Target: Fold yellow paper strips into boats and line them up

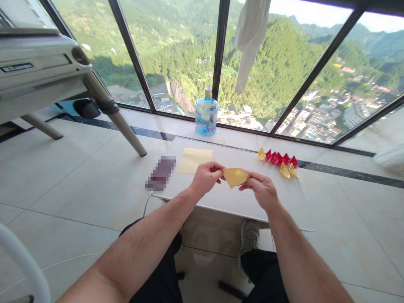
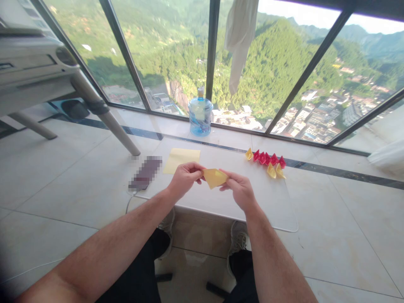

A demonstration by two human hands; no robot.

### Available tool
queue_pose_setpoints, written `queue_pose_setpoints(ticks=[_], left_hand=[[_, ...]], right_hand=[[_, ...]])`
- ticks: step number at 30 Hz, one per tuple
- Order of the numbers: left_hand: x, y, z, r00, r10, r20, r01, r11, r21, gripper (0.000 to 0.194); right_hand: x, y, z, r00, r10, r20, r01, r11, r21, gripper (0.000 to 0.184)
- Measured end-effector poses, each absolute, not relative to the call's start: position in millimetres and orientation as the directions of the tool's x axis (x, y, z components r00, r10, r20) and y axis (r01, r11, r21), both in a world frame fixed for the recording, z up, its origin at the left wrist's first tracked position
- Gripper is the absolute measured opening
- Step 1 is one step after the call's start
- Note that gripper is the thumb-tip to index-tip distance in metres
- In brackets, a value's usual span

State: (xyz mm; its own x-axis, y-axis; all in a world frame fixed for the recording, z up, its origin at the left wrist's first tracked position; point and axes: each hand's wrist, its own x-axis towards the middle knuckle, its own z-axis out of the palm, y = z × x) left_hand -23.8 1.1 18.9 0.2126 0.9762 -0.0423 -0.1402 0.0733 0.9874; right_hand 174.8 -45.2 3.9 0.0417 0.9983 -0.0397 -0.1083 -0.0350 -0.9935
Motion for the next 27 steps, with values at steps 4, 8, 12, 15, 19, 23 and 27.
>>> queue_pose_setpoints(ticks=[4,8,12,15,19,23,27], left_hand=[[-24.2,0.6,20.4,0.212,0.976,-0.052,-0.135,0.082,0.988,0.011],[-24.0,-0.4,22.4,0.215,0.974,-0.068,-0.150,0.102,0.983,0.013],[-23.0,-1.2,23.7,0.216,0.967,-0.133,-0.222,0.181,0.958,0.012],[-22.7,-1.2,23.8,0.210,0.961,-0.180,-0.273,0.235,0.933,0.010],[-23.1,-0.7,22.6,0.213,0.950,-0.228,-0.296,0.285,0.912,0.011],[-23.1,-1.4,21.9,0.237,0.933,-0.270,-0.311,0.337,0.889,0.010],[-22.8,-2.2,21.7,0.241,0.937,-0.253,-0.292,0.319,0.902,0.022]], right_hand=[[175.5,-45.3,5.0,0.029,0.999,-0.032,-0.085,-0.029,-0.996,0.032],[173.1,-47.2,9.4,0.026,0.999,-0.035,-0.076,-0.033,-0.997,0.032],[169.3,-49.4,13.8,0.065,0.998,-0.014,-0.071,-0.009,-0.997,0.028],[167.7,-50.2,14.4,0.055,0.998,0.007,-0.075,0.011,-0.997,0.024],[168.6,-50.3,11.8,0.016,1.000,0.001,-0.099,0.002,-0.995,0.020],[171.2,-50.5,8.2,-0.004,1.000,0.001,-0.105,0.001,-0.994,0.018],[171.3,-51.9,9.6,-0.024,0.999,0.031,-0.022,0.030,-0.999,0.021]])
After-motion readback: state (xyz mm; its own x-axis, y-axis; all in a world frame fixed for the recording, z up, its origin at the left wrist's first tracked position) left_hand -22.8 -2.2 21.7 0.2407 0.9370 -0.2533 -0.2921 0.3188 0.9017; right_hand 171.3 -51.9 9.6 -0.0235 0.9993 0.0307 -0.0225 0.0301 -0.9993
